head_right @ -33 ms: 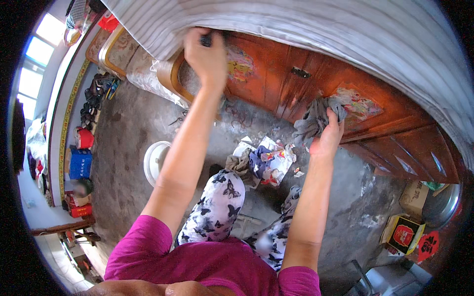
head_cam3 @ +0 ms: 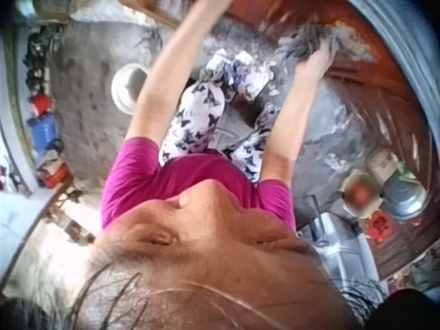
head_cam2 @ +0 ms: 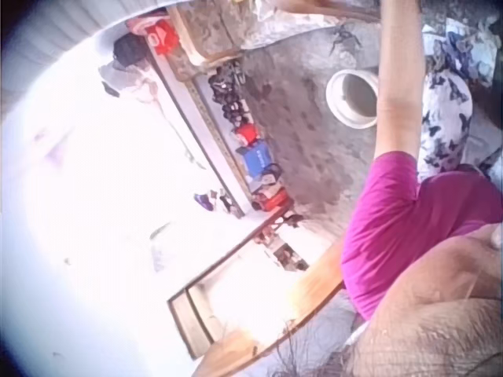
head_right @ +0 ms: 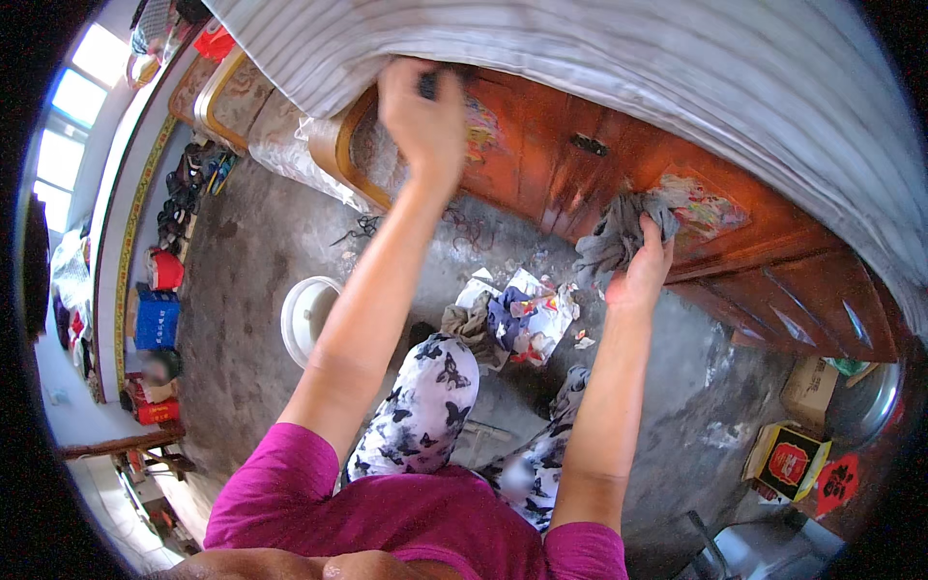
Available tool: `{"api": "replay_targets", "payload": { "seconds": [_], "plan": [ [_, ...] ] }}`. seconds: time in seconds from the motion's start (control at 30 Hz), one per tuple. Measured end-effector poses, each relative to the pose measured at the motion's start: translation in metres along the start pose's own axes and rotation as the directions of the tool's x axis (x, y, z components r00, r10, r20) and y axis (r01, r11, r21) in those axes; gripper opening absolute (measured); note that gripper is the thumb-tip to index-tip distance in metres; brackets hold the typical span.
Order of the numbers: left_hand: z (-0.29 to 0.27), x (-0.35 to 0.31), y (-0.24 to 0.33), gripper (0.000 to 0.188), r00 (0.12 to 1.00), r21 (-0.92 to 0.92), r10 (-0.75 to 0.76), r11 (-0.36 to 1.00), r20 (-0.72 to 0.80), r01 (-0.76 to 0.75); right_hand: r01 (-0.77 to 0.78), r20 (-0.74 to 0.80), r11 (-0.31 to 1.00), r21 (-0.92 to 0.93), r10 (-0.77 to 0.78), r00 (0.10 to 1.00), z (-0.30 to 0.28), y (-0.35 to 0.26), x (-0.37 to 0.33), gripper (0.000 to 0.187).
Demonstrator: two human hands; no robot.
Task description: The person scrubs a wooden cabinet with a steel wool pad and a cloth, repeatedly dipping the pad into a bucket of water. They lift a striped sheet covering the cabinet to access the surface and continue scrubbing different areas.
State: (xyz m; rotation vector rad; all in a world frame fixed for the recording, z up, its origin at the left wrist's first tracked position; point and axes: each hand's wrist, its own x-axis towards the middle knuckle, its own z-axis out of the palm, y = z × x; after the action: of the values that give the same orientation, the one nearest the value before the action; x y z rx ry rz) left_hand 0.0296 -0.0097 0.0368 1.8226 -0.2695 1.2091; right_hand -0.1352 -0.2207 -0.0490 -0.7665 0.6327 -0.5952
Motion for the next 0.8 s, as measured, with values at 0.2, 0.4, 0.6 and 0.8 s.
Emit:
{"api": "replay_targets", "payload": {
  "seconds": [0.2, 0.4, 0.6, 0.8],
  "plan": [
    [-0.011, 0.008, -0.010, 0.012, 0.973, 0.009, -0.221, 0.975, 0.060, 0.221, -0.024, 0.005, 1.000, 0.001, 0.024, 1.000, -0.007, -0.003, 0.002, 0.041],
    [0.008, -0.023, 0.032, 0.031, 0.990, -0.033, -0.073, 0.996, 0.119, 0.077, -0.027, 0.018, 0.999, 0.026, 0.027, 0.999, -0.009, -0.005, 0.007, 0.041],
    [-0.012, 0.024, -0.042, 0.016, 0.930, -0.082, -0.366, 0.926, 0.033, 0.368, -0.078, 0.020, 0.996, 0.034, 0.078, 0.997, -0.003, -0.004, -0.002, 0.040],
    [0.007, -0.032, 0.021, 0.021, 0.984, 0.002, 0.078, 0.997, 0.162, -0.079, -0.037, -0.012, 0.999, 0.035, 0.038, 0.999, 0.001, -0.004, 0.000, 0.040]
  ]
}}
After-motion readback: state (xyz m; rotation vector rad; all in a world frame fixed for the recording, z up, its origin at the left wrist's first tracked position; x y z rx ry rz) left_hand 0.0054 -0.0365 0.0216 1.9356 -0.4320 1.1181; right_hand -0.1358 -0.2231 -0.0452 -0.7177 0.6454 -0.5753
